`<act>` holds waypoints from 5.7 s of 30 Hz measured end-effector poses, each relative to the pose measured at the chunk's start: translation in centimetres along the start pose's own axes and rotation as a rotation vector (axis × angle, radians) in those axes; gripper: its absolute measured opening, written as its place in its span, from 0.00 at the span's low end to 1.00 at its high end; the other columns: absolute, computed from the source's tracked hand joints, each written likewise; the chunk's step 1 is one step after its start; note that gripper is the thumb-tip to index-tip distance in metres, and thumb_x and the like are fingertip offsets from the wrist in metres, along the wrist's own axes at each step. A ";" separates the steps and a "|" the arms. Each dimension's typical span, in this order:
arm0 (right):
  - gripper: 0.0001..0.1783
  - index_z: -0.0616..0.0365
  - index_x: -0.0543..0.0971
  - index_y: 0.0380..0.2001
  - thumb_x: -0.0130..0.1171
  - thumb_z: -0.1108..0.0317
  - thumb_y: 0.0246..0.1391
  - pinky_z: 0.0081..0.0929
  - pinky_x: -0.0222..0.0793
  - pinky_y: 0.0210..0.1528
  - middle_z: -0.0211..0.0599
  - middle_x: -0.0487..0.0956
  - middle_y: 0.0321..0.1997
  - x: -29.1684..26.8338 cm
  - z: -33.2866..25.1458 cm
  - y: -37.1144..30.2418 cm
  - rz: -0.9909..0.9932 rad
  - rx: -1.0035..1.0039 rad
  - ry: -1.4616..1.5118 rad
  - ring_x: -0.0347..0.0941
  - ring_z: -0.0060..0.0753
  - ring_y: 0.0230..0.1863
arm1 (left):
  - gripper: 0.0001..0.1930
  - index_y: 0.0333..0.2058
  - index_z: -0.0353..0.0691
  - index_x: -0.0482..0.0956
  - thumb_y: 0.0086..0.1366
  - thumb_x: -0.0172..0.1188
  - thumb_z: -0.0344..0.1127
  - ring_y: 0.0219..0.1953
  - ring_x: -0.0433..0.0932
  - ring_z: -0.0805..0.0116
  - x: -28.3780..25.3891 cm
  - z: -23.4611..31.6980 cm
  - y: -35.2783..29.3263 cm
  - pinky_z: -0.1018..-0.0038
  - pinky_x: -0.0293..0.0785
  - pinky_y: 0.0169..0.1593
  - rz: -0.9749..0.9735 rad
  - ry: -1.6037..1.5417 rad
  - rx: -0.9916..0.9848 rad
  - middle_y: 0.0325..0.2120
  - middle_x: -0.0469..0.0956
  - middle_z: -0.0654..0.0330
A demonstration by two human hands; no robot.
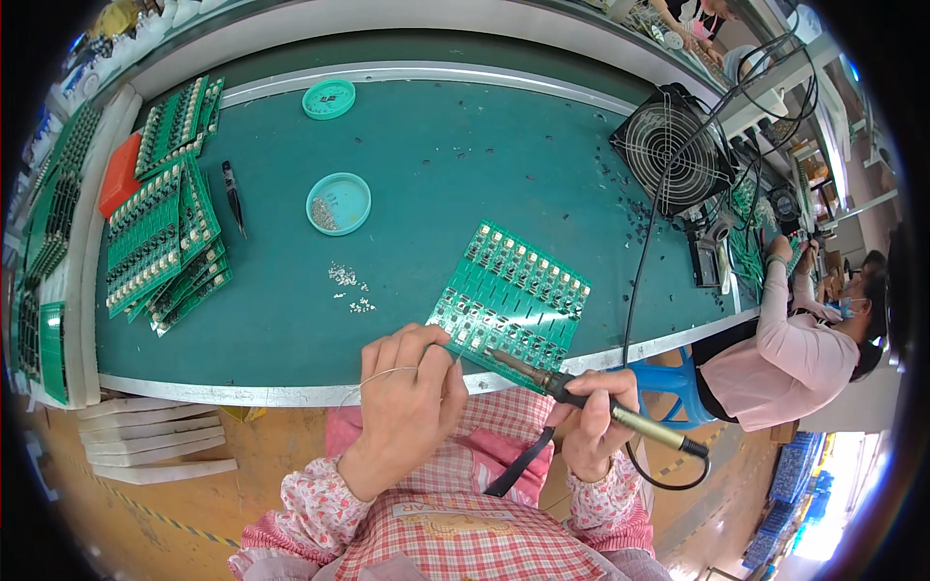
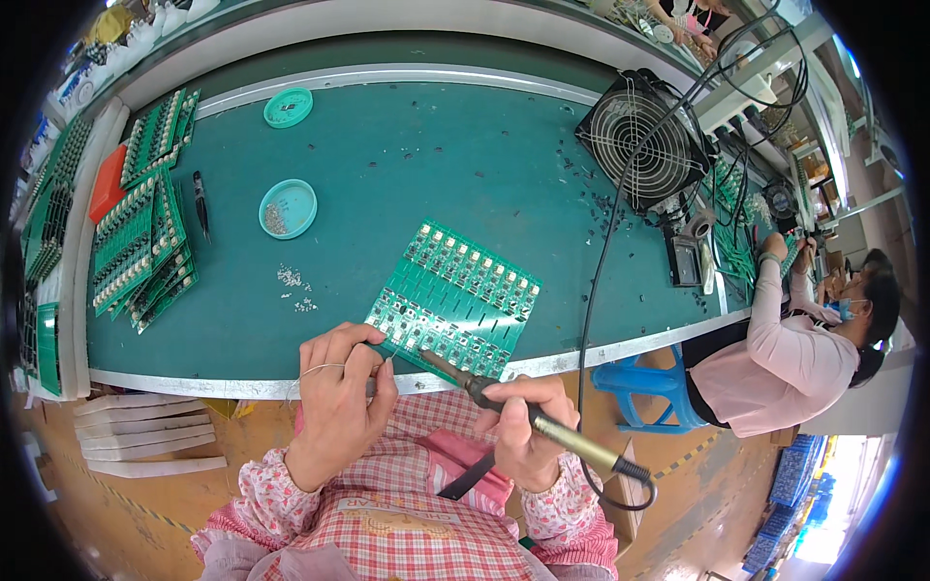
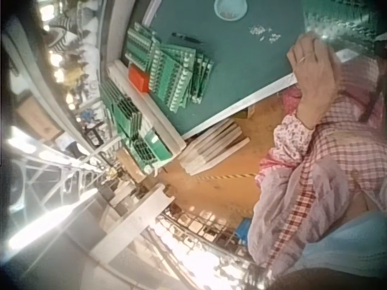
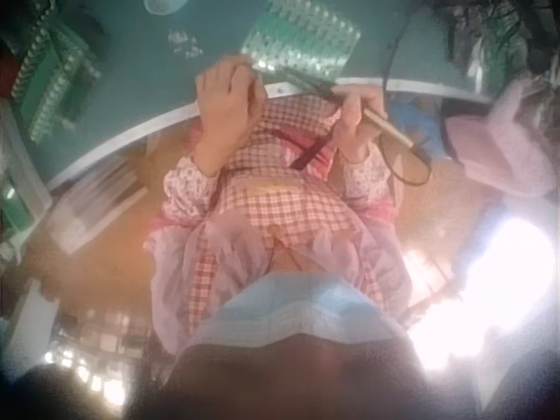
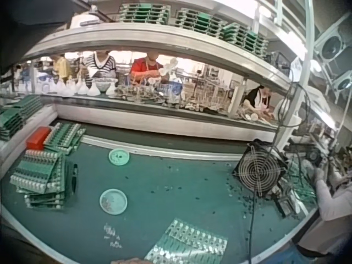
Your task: The person solders components onto a circuit board using a soldering iron, places the board onto a stack on a tray, and solders components onto a new circuit board.
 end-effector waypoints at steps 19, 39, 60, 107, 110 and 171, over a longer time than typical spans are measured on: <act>0.13 0.66 0.70 0.34 0.49 0.64 0.68 0.13 0.65 0.13 0.41 0.78 0.32 2.5 0.3 4.0 -0.097 0.163 0.020 0.69 0.17 0.13 | 0.08 0.30 0.40 0.72 0.53 0.63 0.26 0.40 0.72 0.58 0.0 -0.4 0.7 0.63 0.62 0.43 -0.034 0.021 -0.027 0.38 0.75 0.60; 0.06 0.59 0.77 0.30 0.61 0.69 0.58 0.20 0.73 0.24 0.37 0.83 0.27 1.9 -1.1 3.8 -0.229 -0.067 -0.271 0.79 0.25 0.21 | 0.10 0.31 0.40 0.72 0.51 0.63 0.25 0.42 0.73 0.57 0.2 -0.5 0.4 0.62 0.63 0.43 -0.025 0.024 -0.036 0.38 0.75 0.59; 0.10 0.57 0.75 0.45 0.49 0.64 0.69 0.16 0.64 0.30 0.29 0.75 0.29 -16.0 4.2 11.0 0.715 -0.191 -0.422 0.69 0.15 0.27 | 0.09 0.34 0.37 0.74 0.53 0.63 0.27 0.43 0.74 0.52 -0.1 -0.8 -0.5 0.58 0.64 0.46 -0.032 0.063 0.031 0.37 0.76 0.56; 0.12 0.60 0.80 0.33 0.68 0.80 0.42 0.23 0.64 0.20 0.36 0.80 0.22 -1.6 -1.2 0.9 -0.106 -0.294 -0.357 0.71 0.28 0.17 | 0.08 0.27 0.43 0.73 0.54 0.66 0.27 0.44 0.79 0.62 -0.7 0.6 -1.8 0.56 0.62 0.56 0.051 -0.079 0.009 0.37 0.79 0.63; 0.11 0.60 0.77 0.34 0.66 0.77 0.45 0.24 0.66 0.19 0.34 0.78 0.19 -1.1 -1.6 0.1 -0.100 -0.257 -0.291 0.72 0.29 0.15 | 0.08 0.26 0.40 0.72 0.54 0.65 0.26 0.47 0.79 0.58 0.2 0.7 -1.6 0.57 0.63 0.55 0.065 -0.080 0.009 0.42 0.79 0.60; 0.12 0.60 0.77 0.34 0.65 0.79 0.44 0.24 0.66 0.18 0.33 0.77 0.18 2.1 -1.6 0.1 -0.209 -0.418 -0.231 0.73 0.29 0.15 | 0.08 0.28 0.41 0.72 0.54 0.64 0.27 0.49 0.78 0.63 -0.4 0.2 -1.3 0.52 0.53 0.60 0.089 0.140 -0.090 0.40 0.76 0.61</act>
Point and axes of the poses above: each hand's wrist, its own y-axis towards the middle knuckle, its own x-axis out of the palm, z = x × y, the point moved 4 cm from there along y, towards the middle knuckle
